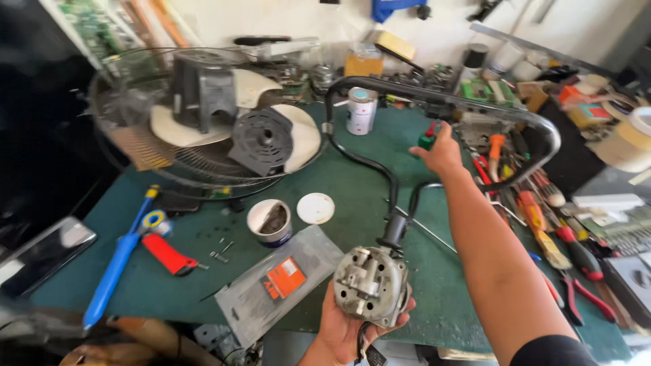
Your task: The person holds a motor housing and uses a screwdriver to tighten screws on its casing. They then use pliers to strip the ends of wires and connect them to terminals on the motor.
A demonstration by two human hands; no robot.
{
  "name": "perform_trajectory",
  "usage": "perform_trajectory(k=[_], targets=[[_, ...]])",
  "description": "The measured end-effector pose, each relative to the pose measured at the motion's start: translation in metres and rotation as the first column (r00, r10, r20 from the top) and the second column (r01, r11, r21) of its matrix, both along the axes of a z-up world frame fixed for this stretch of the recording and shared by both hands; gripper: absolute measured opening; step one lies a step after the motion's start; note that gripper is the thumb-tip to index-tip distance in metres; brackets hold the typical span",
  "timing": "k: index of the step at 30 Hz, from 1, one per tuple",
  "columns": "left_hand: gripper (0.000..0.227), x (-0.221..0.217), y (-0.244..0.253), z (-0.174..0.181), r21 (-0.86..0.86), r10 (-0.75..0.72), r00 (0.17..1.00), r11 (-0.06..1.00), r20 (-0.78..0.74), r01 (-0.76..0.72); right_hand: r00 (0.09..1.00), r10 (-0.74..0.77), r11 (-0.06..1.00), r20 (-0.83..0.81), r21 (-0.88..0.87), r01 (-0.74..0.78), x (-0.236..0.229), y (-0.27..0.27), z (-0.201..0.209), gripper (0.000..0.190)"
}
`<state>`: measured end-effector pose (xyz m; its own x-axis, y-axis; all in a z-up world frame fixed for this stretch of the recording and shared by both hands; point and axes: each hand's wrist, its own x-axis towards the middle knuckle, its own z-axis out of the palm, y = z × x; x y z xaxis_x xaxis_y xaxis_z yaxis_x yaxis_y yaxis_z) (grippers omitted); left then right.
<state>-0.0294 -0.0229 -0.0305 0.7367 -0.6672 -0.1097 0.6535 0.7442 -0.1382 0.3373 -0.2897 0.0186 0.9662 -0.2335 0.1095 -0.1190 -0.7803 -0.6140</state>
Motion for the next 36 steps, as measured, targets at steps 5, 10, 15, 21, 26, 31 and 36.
perform_trajectory(k=[5, 10, 15, 21, 26, 31, 36], targets=[[0.097, 0.013, 0.007, 0.002, 0.052, -0.106, 0.994, 0.993, 0.016, 0.105, 0.957, 0.229, 0.961, 0.178, -0.199, -0.192, -0.084, -0.032, 0.0, 0.081], [0.102, 0.006, 0.006, -0.002, 0.278, -0.139, 0.987, 0.954, 0.075, 0.113, 0.935, 0.32, 0.908, 0.155, -0.333, -0.255, -0.277, -0.048, 0.017, 0.066], [0.094, 0.005, 0.005, -0.004, 0.173, 0.025, 0.971, 0.983, 0.239, -0.068, 0.969, 0.24, 0.78, 0.062, -0.606, -0.155, -0.335, -0.063, -0.042, 0.068], [0.082, 0.007, 0.007, -0.019, -0.069, 0.037, 0.955, 0.997, 0.295, -0.017, 0.973, 0.222, 0.874, 0.055, -0.454, -0.174, -0.379, -0.073, -0.007, 0.071], [0.088, -0.007, 0.004, -0.008, 0.1, 0.043, 0.958, 0.992, 0.285, -0.075, 0.983, -0.146, 0.988, -0.114, -0.063, 0.14, -0.5, -0.099, 0.053, 0.068], [0.09, -0.033, -0.002, -0.004, 0.024, 0.012, 0.97, 1.0, 0.243, -0.019, 0.9, -0.417, 0.908, -0.129, -0.024, 0.418, -0.496, -0.123, 0.039, 0.064], [0.095, -0.049, -0.014, 0.0, 0.034, 0.061, 0.974, 0.997, 0.216, -0.071, 0.953, -0.299, 0.943, 0.05, -0.134, 0.303, -0.392, -0.165, 0.0, 0.06]])
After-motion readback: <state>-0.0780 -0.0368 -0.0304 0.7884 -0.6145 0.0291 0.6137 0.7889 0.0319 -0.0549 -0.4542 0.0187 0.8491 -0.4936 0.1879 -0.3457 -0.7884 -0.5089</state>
